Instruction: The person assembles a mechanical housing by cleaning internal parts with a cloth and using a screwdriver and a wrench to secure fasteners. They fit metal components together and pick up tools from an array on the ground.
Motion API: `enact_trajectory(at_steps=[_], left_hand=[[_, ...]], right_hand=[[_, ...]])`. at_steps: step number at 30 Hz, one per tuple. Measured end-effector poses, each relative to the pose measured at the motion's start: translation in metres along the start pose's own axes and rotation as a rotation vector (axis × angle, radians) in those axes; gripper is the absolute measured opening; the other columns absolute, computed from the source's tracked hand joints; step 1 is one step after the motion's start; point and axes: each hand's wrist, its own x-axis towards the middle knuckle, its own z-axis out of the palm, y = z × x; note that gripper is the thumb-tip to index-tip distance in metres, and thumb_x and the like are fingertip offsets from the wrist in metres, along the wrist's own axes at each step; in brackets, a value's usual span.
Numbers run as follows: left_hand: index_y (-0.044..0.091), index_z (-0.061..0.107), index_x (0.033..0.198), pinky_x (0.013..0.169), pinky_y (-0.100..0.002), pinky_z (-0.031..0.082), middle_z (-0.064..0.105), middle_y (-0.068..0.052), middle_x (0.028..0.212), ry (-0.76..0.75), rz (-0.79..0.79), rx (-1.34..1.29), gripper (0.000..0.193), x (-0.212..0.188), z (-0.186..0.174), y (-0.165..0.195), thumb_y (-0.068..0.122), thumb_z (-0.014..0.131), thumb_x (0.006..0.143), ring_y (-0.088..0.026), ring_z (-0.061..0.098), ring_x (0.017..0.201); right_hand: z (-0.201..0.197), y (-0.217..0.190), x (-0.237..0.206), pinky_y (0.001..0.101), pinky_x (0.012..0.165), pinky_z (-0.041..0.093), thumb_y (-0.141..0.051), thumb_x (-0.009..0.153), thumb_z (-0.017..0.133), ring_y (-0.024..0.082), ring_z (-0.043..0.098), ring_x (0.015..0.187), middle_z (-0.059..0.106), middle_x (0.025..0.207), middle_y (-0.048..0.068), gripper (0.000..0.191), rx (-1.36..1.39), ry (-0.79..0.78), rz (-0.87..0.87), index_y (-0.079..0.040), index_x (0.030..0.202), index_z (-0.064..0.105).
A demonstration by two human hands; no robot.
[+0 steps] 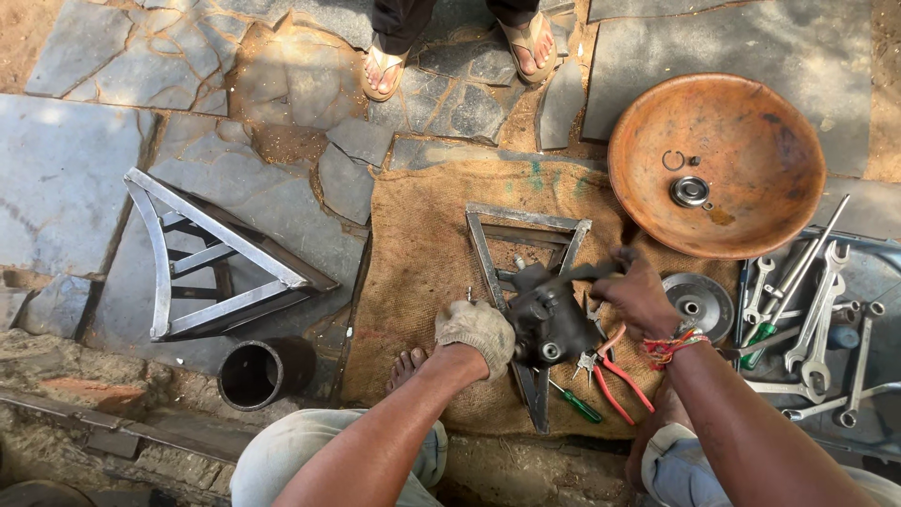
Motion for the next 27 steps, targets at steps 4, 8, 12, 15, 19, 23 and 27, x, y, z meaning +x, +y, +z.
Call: enact_trajectory(at_steps=[4,8,12,15,19,23,27], left_hand=[[0.01,0.07,0.122,0.098,-0.068,0.043,0.064,-0.013,0.123,0.068,-0.051,-0.184,0.04,0.002,0.002,-0.001,0.036,0.074,0.091,-0.034,0.059,0.116],[-0.002,0.071,0.096,0.062,-0.033,0.064,0.07,-0.012,0.084,0.032,-0.129,-0.147,0.024,0.014,-0.007,-0.008,0.02,0.063,0.095,-0.019,0.069,0.066],[-0.002,0.063,0.094,0.054,-0.028,0.061,0.065,-0.011,0.077,0.133,-0.274,-0.263,0.019,0.035,-0.024,-0.024,0.017,0.065,0.095,-0.017,0.066,0.059],[0.002,0.057,0.103,0.063,-0.036,0.06,0.059,-0.014,0.095,0.283,-0.229,-0.232,0.023,0.047,-0.03,-0.028,0.011,0.072,0.087,-0.025,0.064,0.075],[0.008,0.059,0.109,0.085,-0.043,0.052,0.058,-0.014,0.11,0.306,-0.121,-0.119,0.03,0.059,-0.031,-0.021,0.018,0.074,0.085,-0.029,0.059,0.093],[0.008,0.062,0.115,0.094,-0.043,0.053,0.064,-0.017,0.114,0.295,-0.068,-0.228,0.037,0.066,-0.029,-0.016,0.021,0.074,0.084,-0.03,0.063,0.099],[-0.001,0.064,0.118,0.087,-0.038,0.061,0.066,-0.024,0.113,0.409,-0.065,-0.367,0.049,0.062,-0.015,-0.017,0.016,0.083,0.077,-0.032,0.069,0.099]], right_hand=[[0.012,-0.013,-0.004,0.0365,0.093,0.06,-0.008,0.069,0.078,0.031,0.069,0.111,0.055,0.14,0.027,0.093,0.38,-0.042,0.058,0.004,0.149,0.033],[0.02,-0.003,-0.031,0.0449,0.1,0.055,-0.036,0.087,0.075,0.034,0.064,0.121,0.049,0.148,0.031,0.093,-0.005,-0.05,0.205,0.004,0.156,0.029],[0.03,0.019,-0.067,0.0498,0.109,0.038,-0.055,0.099,0.068,0.037,0.039,0.137,0.022,0.159,0.032,0.104,0.229,-0.101,0.365,0.002,0.16,0.005],[0.043,0.025,-0.078,0.0652,0.102,0.052,-0.05,0.098,0.066,0.037,0.042,0.141,0.019,0.165,0.022,0.099,0.415,-0.148,0.577,-0.011,0.164,0.003],[0.053,0.024,-0.081,0.0552,0.097,0.055,-0.041,0.086,0.067,0.032,0.065,0.115,0.066,0.13,0.02,0.073,0.766,-0.204,0.43,-0.003,0.144,0.046],[0.045,0.024,-0.078,0.0466,0.096,0.059,-0.03,0.086,0.072,0.03,0.069,0.111,0.069,0.128,0.02,0.067,0.816,-0.174,0.415,0.001,0.141,0.048],[0.027,0.024,-0.06,0.0327,0.105,0.046,-0.033,0.096,0.078,0.026,0.06,0.123,0.057,0.139,0.025,0.086,0.04,-0.113,0.166,0.004,0.155,0.027]])
